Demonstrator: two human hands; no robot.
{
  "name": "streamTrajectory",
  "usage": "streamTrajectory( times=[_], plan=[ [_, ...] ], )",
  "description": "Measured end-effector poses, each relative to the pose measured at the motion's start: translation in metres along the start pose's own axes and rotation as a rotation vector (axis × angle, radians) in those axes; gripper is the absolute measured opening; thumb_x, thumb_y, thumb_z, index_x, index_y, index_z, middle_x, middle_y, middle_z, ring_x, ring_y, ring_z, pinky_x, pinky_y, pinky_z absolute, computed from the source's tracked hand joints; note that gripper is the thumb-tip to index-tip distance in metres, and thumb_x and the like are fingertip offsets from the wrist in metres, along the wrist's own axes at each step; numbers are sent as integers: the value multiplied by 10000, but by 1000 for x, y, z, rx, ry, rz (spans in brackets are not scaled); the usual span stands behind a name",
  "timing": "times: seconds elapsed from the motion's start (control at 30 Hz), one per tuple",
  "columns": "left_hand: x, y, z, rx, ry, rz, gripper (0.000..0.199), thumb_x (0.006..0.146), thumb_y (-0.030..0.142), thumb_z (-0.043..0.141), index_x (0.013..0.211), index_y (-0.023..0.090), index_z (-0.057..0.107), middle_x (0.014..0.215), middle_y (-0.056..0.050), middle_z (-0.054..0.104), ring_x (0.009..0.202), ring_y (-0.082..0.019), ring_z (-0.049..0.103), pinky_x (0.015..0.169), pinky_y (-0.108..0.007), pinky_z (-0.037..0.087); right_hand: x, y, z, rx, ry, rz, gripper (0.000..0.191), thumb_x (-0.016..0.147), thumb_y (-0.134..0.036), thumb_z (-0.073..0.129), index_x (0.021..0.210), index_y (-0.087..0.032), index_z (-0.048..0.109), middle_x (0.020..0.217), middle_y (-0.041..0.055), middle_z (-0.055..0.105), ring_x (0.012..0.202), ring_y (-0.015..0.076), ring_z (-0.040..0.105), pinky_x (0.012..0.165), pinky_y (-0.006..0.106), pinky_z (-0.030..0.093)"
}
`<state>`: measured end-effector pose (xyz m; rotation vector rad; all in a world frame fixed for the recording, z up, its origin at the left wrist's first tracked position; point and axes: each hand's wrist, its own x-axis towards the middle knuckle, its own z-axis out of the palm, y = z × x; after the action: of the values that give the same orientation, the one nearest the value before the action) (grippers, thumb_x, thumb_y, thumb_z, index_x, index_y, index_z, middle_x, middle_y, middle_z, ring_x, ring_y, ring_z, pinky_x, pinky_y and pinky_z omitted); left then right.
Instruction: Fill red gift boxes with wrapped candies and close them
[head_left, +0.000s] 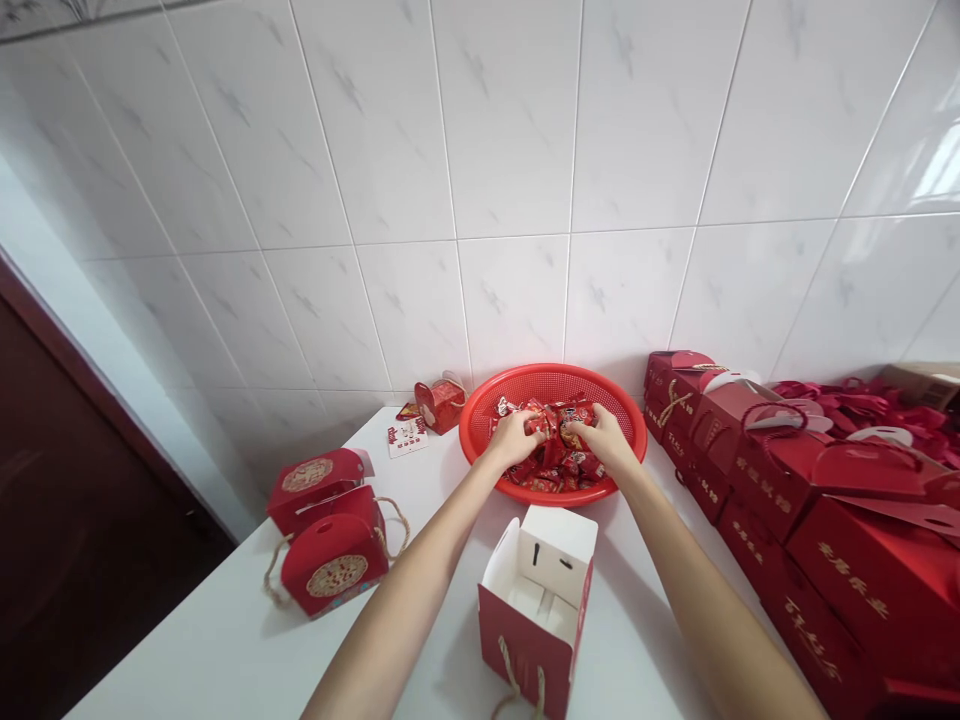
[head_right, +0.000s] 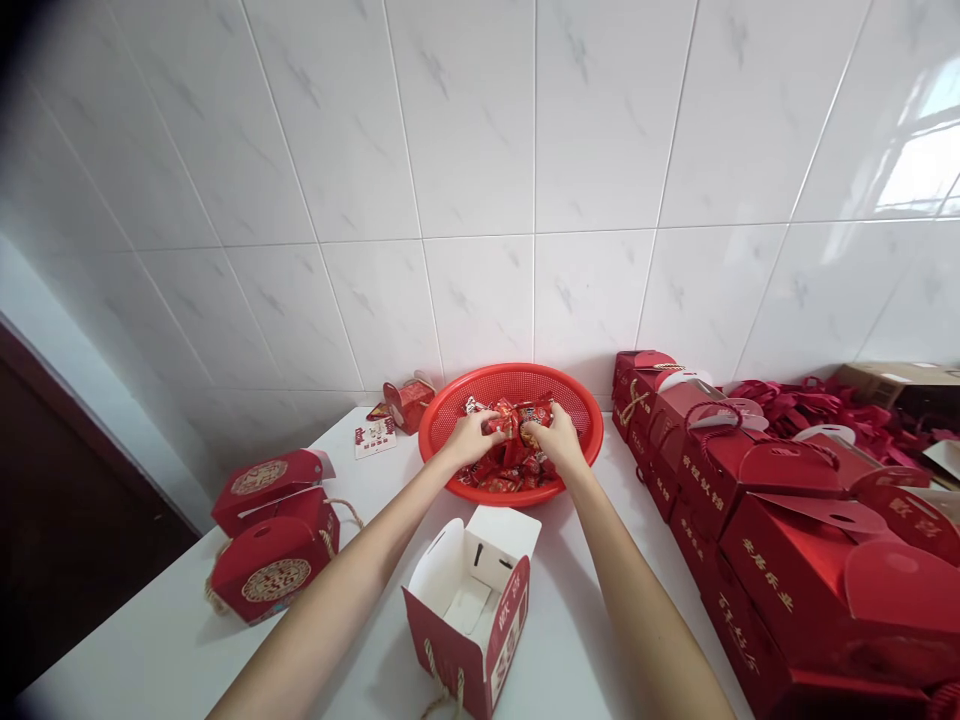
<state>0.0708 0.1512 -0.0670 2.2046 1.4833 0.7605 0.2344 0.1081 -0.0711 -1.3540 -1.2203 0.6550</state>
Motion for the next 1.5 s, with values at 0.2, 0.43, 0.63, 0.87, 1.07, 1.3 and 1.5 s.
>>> streamTrajectory(
  times=[0.2,0.43,0.63,0.87,1.07,1.3,1.5],
  plan=[
    [-1,0,-4,-85,19,36,83,767,210,695,813,176,755,810,-9,735,829,-196,671,813,-315,509,2,2,1,60,-25,9,220,581,-298,633,745,-230,504,706,-18,612,689,185,554,641,305,445],
    [-2,-1,-4,-92,-10,-48,126,728,242,753,840,186,757,759,7,709,808,-206,659,783,-311,503,4,9,2,28,-25,16,230,597,-301,646,779,-220,530,671,-32,602,661,175,556,628,302,453],
    [-1,-1,0,-129,-17,1,133,853,230,635,949,165,699,943,-37,732,915,-207,676,861,-306,514,3,5,1,114,-67,44,238,597,-287,641,800,-215,540,729,-14,635,679,177,585,639,302,466],
    [5,-9,4,-297,9,97,219,706,59,698,893,170,667,1010,-35,736,940,-178,679,878,-286,531,4,7,0,93,-95,20,228,617,-334,646,785,-210,554,742,-4,641,722,191,606,645,303,477],
    [12,-16,11,-394,24,187,299,711,-9,585,935,130,726,1060,-93,732,967,-171,689,937,-290,532,7,10,1,87,-114,31,235,646,-357,649,804,-203,568,791,23,679,768,207,632,677,315,496],
    [13,-19,12,-346,140,165,300,712,13,567,871,171,766,1000,-60,758,989,-190,694,984,-347,522,7,12,0,150,-46,23,247,606,-330,670,790,-207,561,772,-9,656,751,189,600,700,312,475],
    [7,-13,5,-106,195,120,260,716,67,599,851,202,775,957,-47,761,994,-225,677,976,-364,501,9,12,2,143,108,25,224,605,-292,648,774,-217,521,726,-34,594,706,173,544,678,310,434]
  ],
)
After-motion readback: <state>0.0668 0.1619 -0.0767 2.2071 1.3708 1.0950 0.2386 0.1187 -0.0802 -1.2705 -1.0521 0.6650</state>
